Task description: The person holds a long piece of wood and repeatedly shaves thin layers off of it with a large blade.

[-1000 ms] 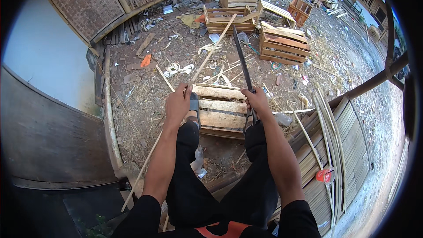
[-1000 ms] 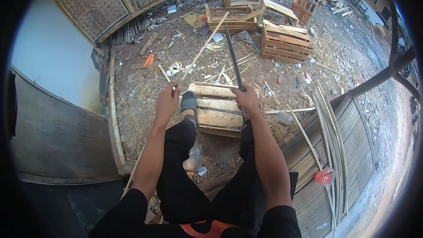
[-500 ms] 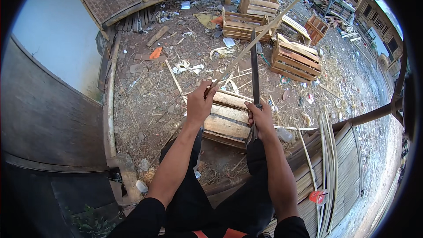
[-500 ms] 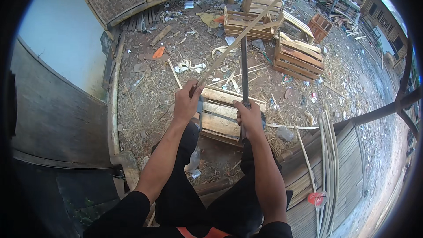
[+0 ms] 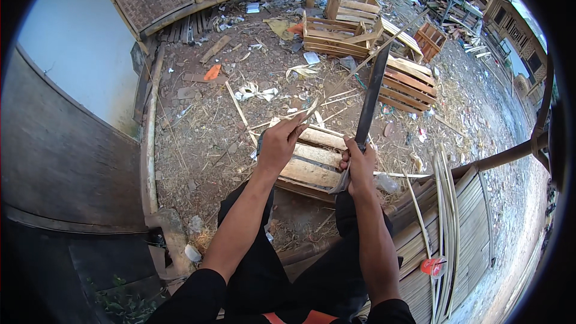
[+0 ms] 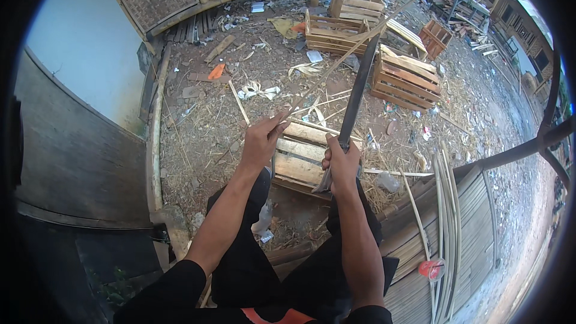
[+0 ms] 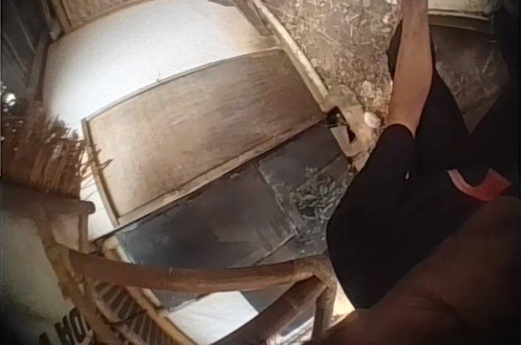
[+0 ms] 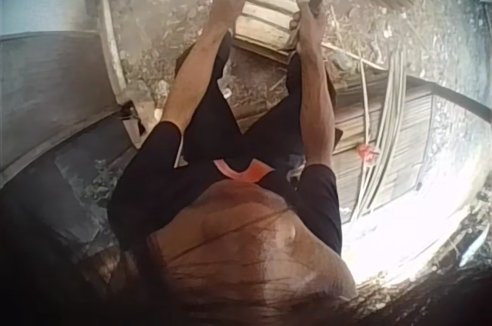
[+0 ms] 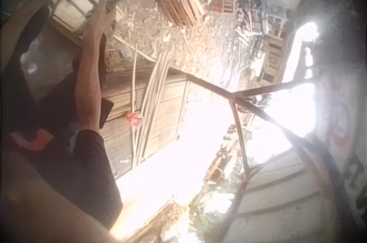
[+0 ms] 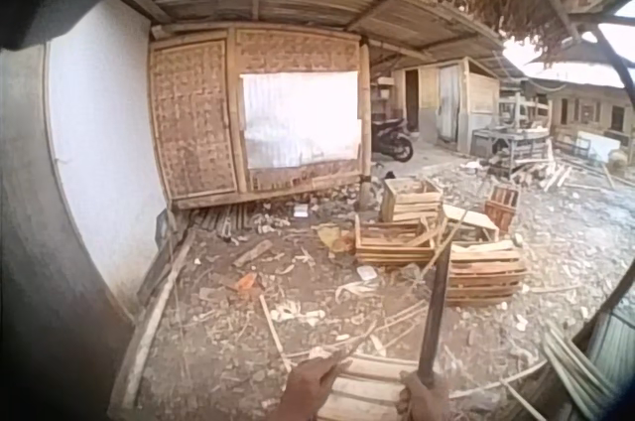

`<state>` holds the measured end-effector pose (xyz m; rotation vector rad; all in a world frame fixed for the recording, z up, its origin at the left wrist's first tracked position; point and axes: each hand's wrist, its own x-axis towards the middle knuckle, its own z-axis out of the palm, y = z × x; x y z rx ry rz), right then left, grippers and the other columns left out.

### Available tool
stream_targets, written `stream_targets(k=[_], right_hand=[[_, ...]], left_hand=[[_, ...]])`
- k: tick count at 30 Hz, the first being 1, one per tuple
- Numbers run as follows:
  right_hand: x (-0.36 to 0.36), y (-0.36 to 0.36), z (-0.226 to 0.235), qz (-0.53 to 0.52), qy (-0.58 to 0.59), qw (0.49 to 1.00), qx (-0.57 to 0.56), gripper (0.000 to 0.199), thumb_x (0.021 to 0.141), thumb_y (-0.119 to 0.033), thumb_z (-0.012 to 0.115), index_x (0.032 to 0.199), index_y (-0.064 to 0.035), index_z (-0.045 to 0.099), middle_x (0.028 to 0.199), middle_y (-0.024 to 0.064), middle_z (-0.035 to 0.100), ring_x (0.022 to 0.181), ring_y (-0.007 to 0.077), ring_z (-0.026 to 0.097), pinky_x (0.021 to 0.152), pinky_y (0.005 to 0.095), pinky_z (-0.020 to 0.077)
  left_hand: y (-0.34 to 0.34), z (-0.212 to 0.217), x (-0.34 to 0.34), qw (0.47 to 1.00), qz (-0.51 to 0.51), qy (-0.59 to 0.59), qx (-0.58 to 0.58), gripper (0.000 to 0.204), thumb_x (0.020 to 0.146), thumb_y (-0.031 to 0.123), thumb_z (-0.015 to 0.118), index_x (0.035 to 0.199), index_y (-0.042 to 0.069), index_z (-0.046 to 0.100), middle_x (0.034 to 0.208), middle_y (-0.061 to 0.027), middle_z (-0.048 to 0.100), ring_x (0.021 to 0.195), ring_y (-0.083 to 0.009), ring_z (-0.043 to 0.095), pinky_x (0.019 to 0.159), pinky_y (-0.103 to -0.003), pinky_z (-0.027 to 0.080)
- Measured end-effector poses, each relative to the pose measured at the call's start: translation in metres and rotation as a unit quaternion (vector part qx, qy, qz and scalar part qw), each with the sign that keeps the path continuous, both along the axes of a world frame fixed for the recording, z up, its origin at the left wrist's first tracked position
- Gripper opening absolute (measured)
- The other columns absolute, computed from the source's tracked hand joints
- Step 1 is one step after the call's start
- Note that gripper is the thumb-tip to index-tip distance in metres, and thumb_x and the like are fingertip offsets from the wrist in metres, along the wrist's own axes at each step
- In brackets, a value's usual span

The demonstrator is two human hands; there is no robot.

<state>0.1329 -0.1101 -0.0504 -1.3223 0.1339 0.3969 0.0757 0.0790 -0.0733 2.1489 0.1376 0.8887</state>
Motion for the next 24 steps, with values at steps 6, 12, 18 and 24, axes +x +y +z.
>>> stream_targets(k=[6, 12, 18, 24], right_hand=[[-0.004, 0.005, 0.005, -0.003, 0.041, 0.996, 0.076, 0.021, 0.09, -0.021, 0.07, 0.092, -0.006, 0.055, 0.06, -0.0018, 0.047, 0.044, 0.0072, 0.043, 0.04, 0.0231, 0.0361], [-0.002, 0.007, 0.003, -0.013, 0.055, 0.991, 0.125, 0.03, 0.089, -0.021, 0.073, 0.108, -0.0044, 0.058, 0.06, -0.0021, 0.047, 0.045, 0.0077, 0.044, 0.041, 0.0238, 0.0372], [0.012, -0.002, -0.005, -0.049, 0.109, 0.973, 0.197, 0.019, 0.088, -0.016, 0.071, 0.087, -0.0065, 0.054, 0.059, -0.0011, 0.046, 0.046, 0.0103, 0.044, 0.045, 0.0282, 0.0393], [0.026, -0.012, -0.01, -0.086, 0.107, 0.971, 0.196, 0.02, 0.089, -0.018, 0.07, 0.088, -0.0059, 0.054, 0.059, -0.0008, 0.046, 0.046, 0.0103, 0.043, 0.044, 0.0281, 0.0377]], left_hand=[[-0.002, -0.008, 0.001, 0.999, -0.002, 0.053, -0.008, 0.029, 0.09, 0.014, 0.069, 0.116, 0.004, 0.069, 0.085, -0.0192, 0.07, 0.07, -0.0277, 0.068, 0.064, -0.035, 0.051], [-0.015, -0.002, -0.001, 0.993, -0.088, 0.072, 0.014, 0.025, 0.087, 0.015, 0.071, 0.11, 0.004, 0.07, 0.087, -0.0178, 0.07, 0.074, -0.0311, 0.068, 0.065, -0.038, 0.051], [-0.028, 0.004, -0.007, 0.982, -0.153, 0.108, 0.02, 0.024, 0.086, 0.016, 0.072, 0.107, 0.004, 0.07, 0.084, -0.0176, 0.069, 0.075, -0.0343, 0.067, 0.063, -0.041, 0.051], [-0.024, 0.0, -0.009, 0.975, -0.124, 0.18, 0.05, 0.025, 0.092, 0.022, 0.066, 0.112, 0.008, 0.07, 0.083, -0.0187, 0.068, 0.073, -0.0363, 0.066, 0.064, -0.041, 0.05]])
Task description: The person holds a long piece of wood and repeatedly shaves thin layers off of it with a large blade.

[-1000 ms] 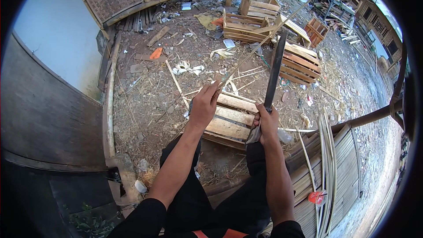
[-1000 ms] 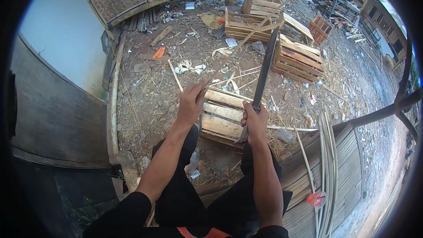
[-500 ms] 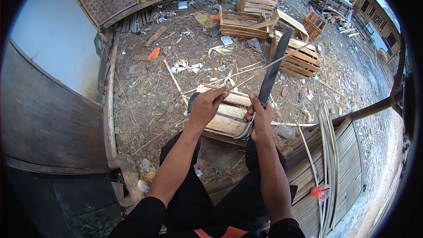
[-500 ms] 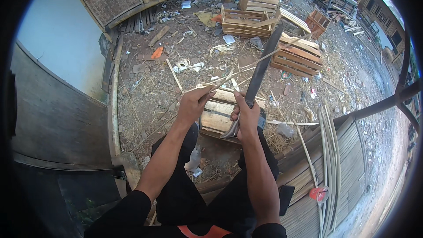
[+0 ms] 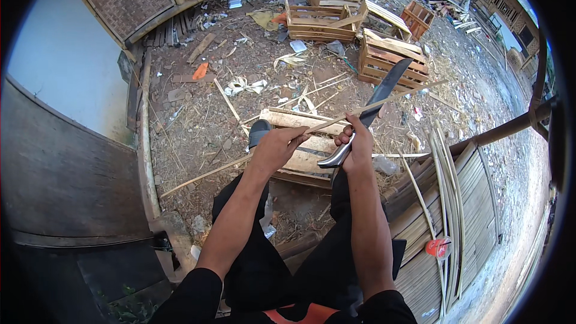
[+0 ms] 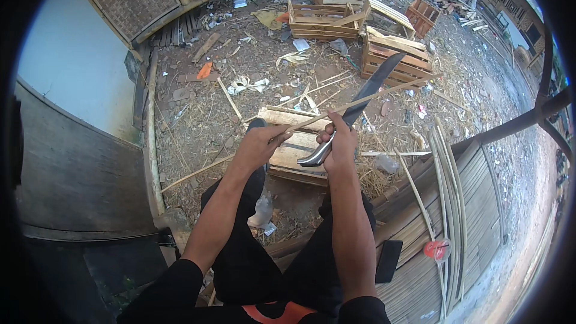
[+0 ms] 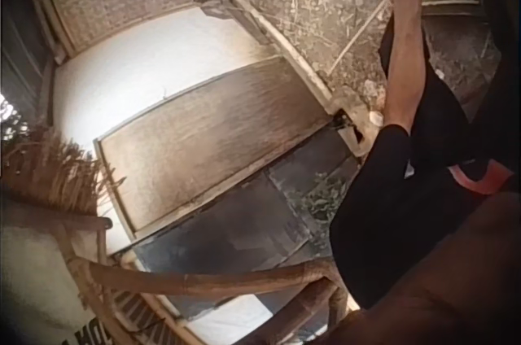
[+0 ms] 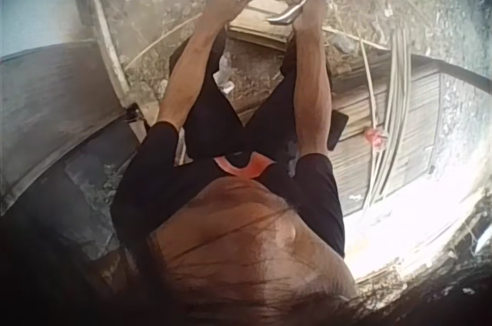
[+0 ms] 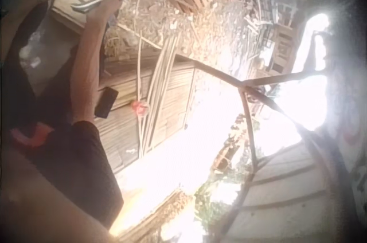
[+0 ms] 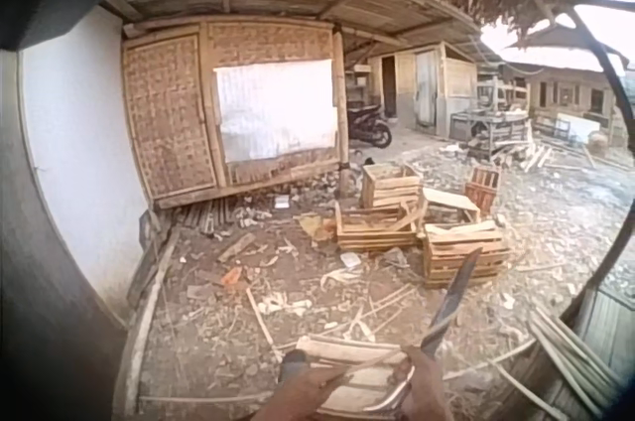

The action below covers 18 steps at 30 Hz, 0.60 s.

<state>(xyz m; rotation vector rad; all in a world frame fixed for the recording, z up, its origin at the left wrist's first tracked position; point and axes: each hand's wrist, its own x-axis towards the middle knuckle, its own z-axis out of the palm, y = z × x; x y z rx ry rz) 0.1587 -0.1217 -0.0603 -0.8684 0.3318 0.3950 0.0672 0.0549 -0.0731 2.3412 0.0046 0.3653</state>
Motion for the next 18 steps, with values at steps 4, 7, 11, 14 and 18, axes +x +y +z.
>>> stream_targets(k=[4, 7, 11, 14, 18], right_hand=[[-0.006, -0.002, 0.013, -0.017, -0.005, 1.0, -0.008, 0.023, 0.089, -0.019, 0.07, 0.088, -0.0037, 0.053, 0.058, -0.0001, 0.046, 0.045, 0.0102, 0.044, 0.043, 0.028, 0.0377], [-0.01, -0.003, 0.012, -0.037, -0.048, 0.995, -0.078, 0.025, 0.089, -0.019, 0.07, 0.089, -0.0023, 0.052, 0.058, 0.0003, 0.046, 0.044, 0.0104, 0.045, 0.043, 0.0273, 0.0377], [-0.015, -0.002, 0.008, 0.036, -0.176, 0.949, -0.26, 0.026, 0.088, -0.022, 0.071, 0.084, -0.003, 0.053, 0.058, 0.0038, 0.051, 0.048, 0.0124, 0.05, 0.047, 0.031, 0.0437], [-0.011, -0.007, -0.004, 0.116, -0.394, 0.77, -0.488, 0.023, 0.082, -0.02, 0.072, 0.086, -0.0042, 0.055, 0.06, 0.0098, 0.058, 0.054, 0.0221, 0.06, 0.055, 0.0397, 0.049], [-0.019, 0.001, -0.004, 0.226, -0.472, 0.585, -0.62, 0.022, 0.076, -0.019, 0.066, 0.097, -0.0125, 0.061, 0.074, 0.0161, 0.068, 0.072, 0.0389, 0.066, 0.063, 0.0498, 0.0495]], left_hand=[[0.007, -0.008, 0.0, 0.998, 0.05, -0.039, -0.004, 0.024, 0.093, 0.022, 0.065, 0.113, 0.009, 0.07, 0.084, -0.0204, 0.068, 0.075, -0.037, 0.066, 0.066, -0.042, 0.05], [0.011, -0.003, 0.003, 0.994, 0.109, -0.006, -0.014, 0.023, 0.095, 0.02, 0.062, 0.114, 0.008, 0.069, 0.085, -0.0227, 0.067, 0.076, -0.0389, 0.065, 0.066, -0.043, 0.05], [0.015, -0.008, 0.006, 0.989, 0.145, 0.013, 0.005, 0.024, 0.097, 0.019, 0.058, 0.115, 0.005, 0.067, 0.081, -0.0252, 0.064, 0.073, -0.0415, 0.064, 0.065, -0.045, 0.048], [0.019, -0.005, 0.011, 0.989, 0.145, 0.038, 0.013, 0.024, 0.098, 0.018, 0.056, 0.113, 0.004, 0.067, 0.077, -0.0258, 0.062, 0.072, -0.0426, 0.063, 0.064, -0.046, 0.048], [0.026, -0.003, 0.01, 0.985, 0.165, 0.051, -0.022, 0.021, 0.095, 0.015, 0.057, 0.107, 0.003, 0.068, 0.072, -0.0252, 0.062, 0.07, -0.0422, 0.063, 0.063, -0.046, 0.047]])
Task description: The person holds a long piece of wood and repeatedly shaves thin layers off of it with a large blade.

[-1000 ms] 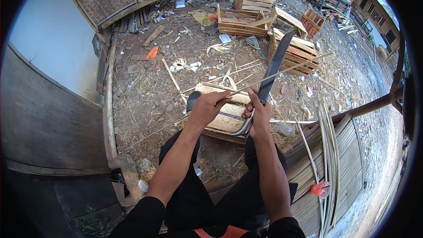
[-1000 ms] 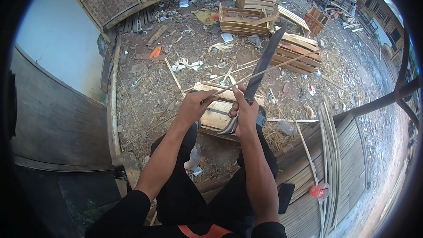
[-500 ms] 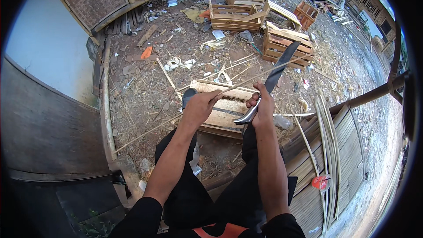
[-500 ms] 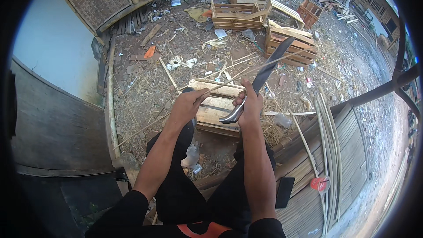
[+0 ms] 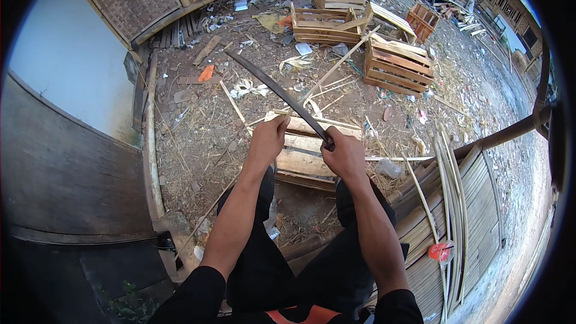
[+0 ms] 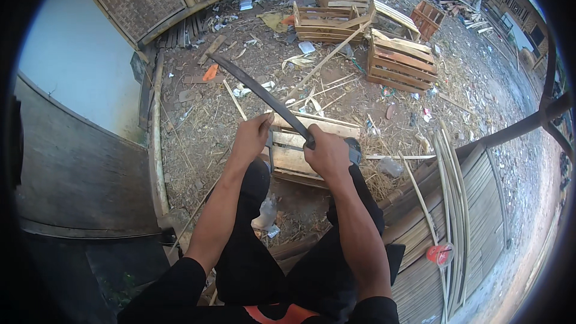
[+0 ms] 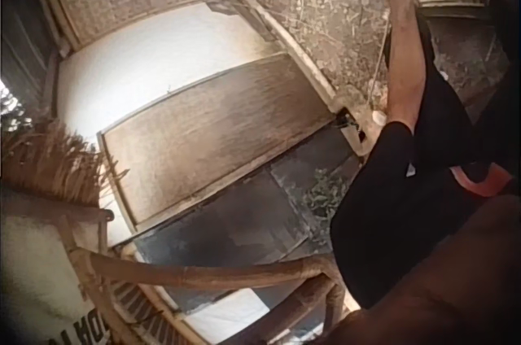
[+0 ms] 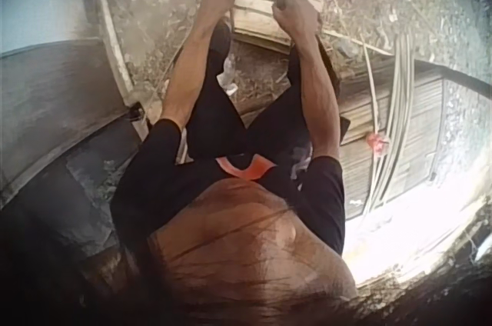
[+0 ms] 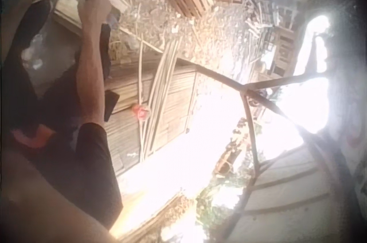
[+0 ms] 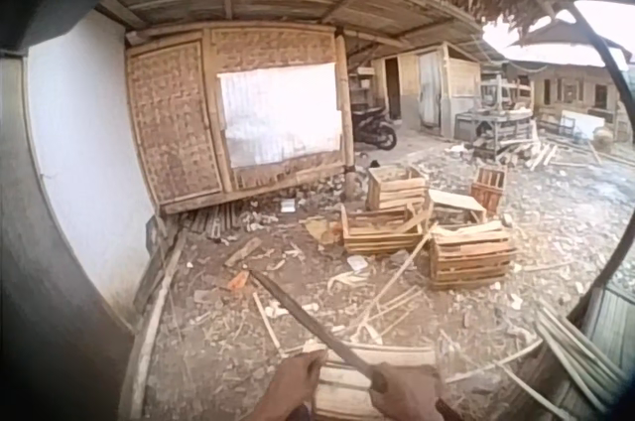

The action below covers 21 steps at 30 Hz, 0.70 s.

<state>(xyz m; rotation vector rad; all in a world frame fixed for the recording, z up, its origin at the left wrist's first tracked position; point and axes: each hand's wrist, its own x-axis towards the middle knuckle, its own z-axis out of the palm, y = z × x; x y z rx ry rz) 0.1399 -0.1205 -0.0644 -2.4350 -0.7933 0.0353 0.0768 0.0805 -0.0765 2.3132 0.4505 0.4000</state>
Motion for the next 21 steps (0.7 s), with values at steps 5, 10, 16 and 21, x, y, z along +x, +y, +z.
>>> stream_targets(k=[5, 10, 16, 21], right_hand=[[-0.001, 0.01, -0.011, 0.036, -0.034, 0.998, -0.024, 0.027, 0.075, -0.017, 0.066, 0.101, -0.013, 0.061, 0.071, 0.0154, 0.066, 0.068, 0.0389, 0.065, 0.064, 0.0508, 0.0503], [0.0, 0.015, -0.015, 0.033, -0.019, 0.998, -0.049, 0.024, 0.074, -0.017, 0.066, 0.098, -0.0135, 0.061, 0.069, 0.0177, 0.065, 0.069, 0.0398, 0.065, 0.064, 0.0506, 0.0506], [0.014, 0.009, -0.019, 0.027, -0.052, 0.993, -0.102, 0.023, 0.072, -0.017, 0.069, 0.093, -0.0132, 0.062, 0.068, 0.0154, 0.065, 0.068, 0.0379, 0.066, 0.061, 0.0492, 0.0512], [0.013, 0.005, -0.025, 0.022, -0.065, 0.993, -0.101, 0.019, 0.073, -0.014, 0.068, 0.091, -0.0123, 0.064, 0.067, 0.0145, 0.066, 0.066, 0.0364, 0.067, 0.059, 0.0483, 0.0509]], left_hand=[[-0.004, 0.002, -0.005, 0.999, -0.024, 0.031, 0.014, 0.021, 0.095, 0.017, 0.056, 0.1, 0.001, 0.069, 0.08, -0.0277, 0.064, 0.078, -0.0464, 0.062, 0.069, -0.051, 0.048], [-0.008, 0.006, -0.009, 0.999, -0.031, 0.024, -0.021, 0.02, 0.094, 0.016, 0.058, 0.101, 0.002, 0.07, 0.082, -0.0273, 0.064, 0.08, -0.046, 0.062, 0.07, -0.051, 0.048], [-0.009, 0.001, -0.015, 0.999, -0.028, 0.041, 0.018, 0.02, 0.092, 0.014, 0.059, 0.101, 0.001, 0.071, 0.083, -0.0245, 0.067, 0.077, -0.04, 0.066, 0.069, -0.046, 0.049], [-0.02, 0.011, -0.02, 0.998, -0.012, 0.064, 0.011, 0.021, 0.093, 0.016, 0.058, 0.1, 0.002, 0.072, 0.079, -0.0223, 0.067, 0.073, -0.0382, 0.066, 0.067, -0.045, 0.048]])
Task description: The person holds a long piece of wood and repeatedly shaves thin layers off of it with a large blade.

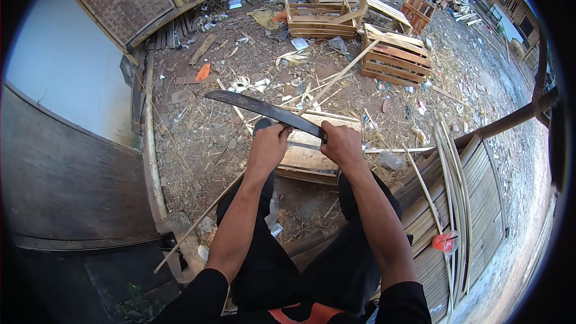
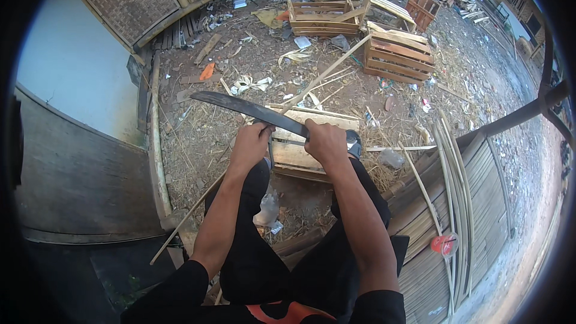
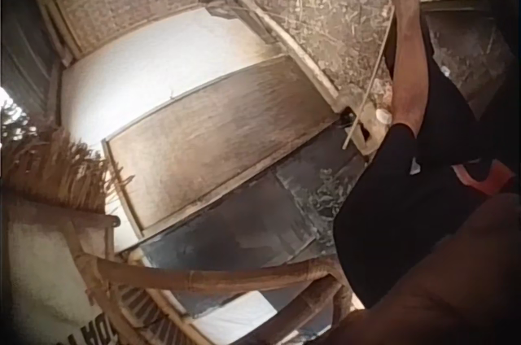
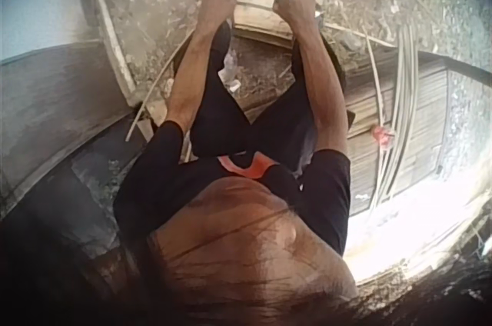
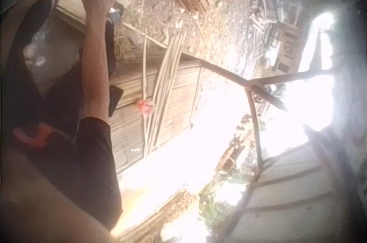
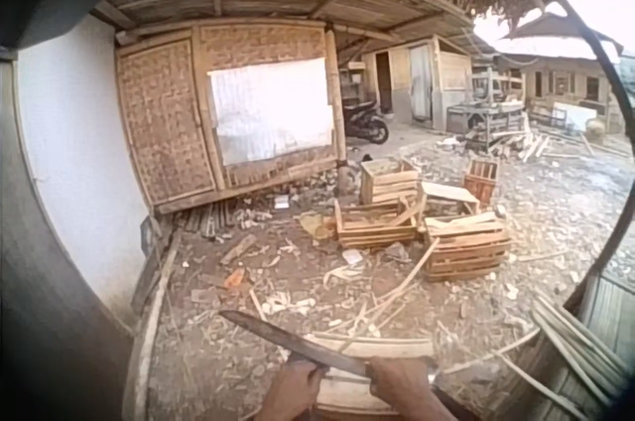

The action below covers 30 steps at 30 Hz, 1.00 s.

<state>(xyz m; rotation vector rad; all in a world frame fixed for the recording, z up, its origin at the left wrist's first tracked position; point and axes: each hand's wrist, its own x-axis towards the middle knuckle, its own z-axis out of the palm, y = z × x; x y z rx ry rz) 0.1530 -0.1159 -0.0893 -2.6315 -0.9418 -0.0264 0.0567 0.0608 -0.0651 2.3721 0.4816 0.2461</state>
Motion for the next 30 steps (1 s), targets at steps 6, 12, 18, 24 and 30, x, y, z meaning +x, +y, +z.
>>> stream_targets(k=[6, 12, 18, 24, 30], right_hand=[[0.006, -0.007, -0.001, -0.008, -0.008, 1.0, -0.009, 0.018, 0.072, -0.015, 0.069, 0.09, -0.0116, 0.063, 0.067, 0.0147, 0.066, 0.065, 0.0367, 0.067, 0.059, 0.0483, 0.0515], [0.012, -0.014, -0.007, -0.018, -0.012, 1.0, -0.021, 0.019, 0.072, -0.016, 0.069, 0.09, -0.0117, 0.064, 0.067, 0.0155, 0.066, 0.065, 0.0371, 0.068, 0.058, 0.0483, 0.0521], [0.013, -0.016, -0.006, -0.017, -0.008, 0.999, -0.038, 0.02, 0.072, -0.017, 0.07, 0.09, -0.0117, 0.064, 0.068, 0.0151, 0.066, 0.067, 0.0367, 0.068, 0.059, 0.0476, 0.0528], [0.012, -0.015, -0.007, -0.005, -0.003, 0.999, -0.045, 0.023, 0.07, -0.018, 0.072, 0.092, -0.0119, 0.063, 0.068, 0.0141, 0.066, 0.067, 0.0356, 0.068, 0.059, 0.0472, 0.0529], [0.012, -0.018, -0.015, -0.001, -0.012, 0.999, -0.043, 0.024, 0.07, -0.018, 0.072, 0.091, -0.0118, 0.063, 0.068, 0.0135, 0.066, 0.067, 0.0352, 0.068, 0.059, 0.0473, 0.0523]], left_hand=[[-0.004, 0.002, -0.007, 0.999, -0.005, -0.037, 0.007, 0.023, 0.095, 0.021, 0.058, 0.095, 0.001, 0.068, 0.072, -0.0235, 0.063, 0.068, -0.0409, 0.062, 0.063, -0.046, 0.046], [-0.012, -0.004, -0.005, 0.999, 0.005, -0.041, 0.027, 0.025, 0.096, 0.025, 0.057, 0.093, 0.002, 0.066, 0.072, -0.0258, 0.061, 0.069, -0.0461, 0.06, 0.063, -0.05, 0.045], [-0.012, 0.005, -0.011, 0.997, -0.007, 0.02, 0.069, 0.026, 0.098, 0.027, 0.053, 0.098, 0.005, 0.066, 0.078, -0.0258, 0.065, 0.076, -0.0461, 0.063, 0.066, -0.055, 0.048], [-0.012, 0.008, -0.015, 0.996, 0.003, 0.019, 0.085, 0.023, 0.097, 0.026, 0.055, 0.098, 0.005, 0.065, 0.076, -0.0256, 0.064, 0.077, -0.0465, 0.062, 0.068, -0.054, 0.048], [-0.014, 0.011, -0.019, 0.994, 0.003, 0.046, 0.103, 0.022, 0.097, 0.025, 0.055, 0.099, 0.005, 0.065, 0.077, -0.0258, 0.064, 0.077, -0.0458, 0.063, 0.068, -0.054, 0.048]])
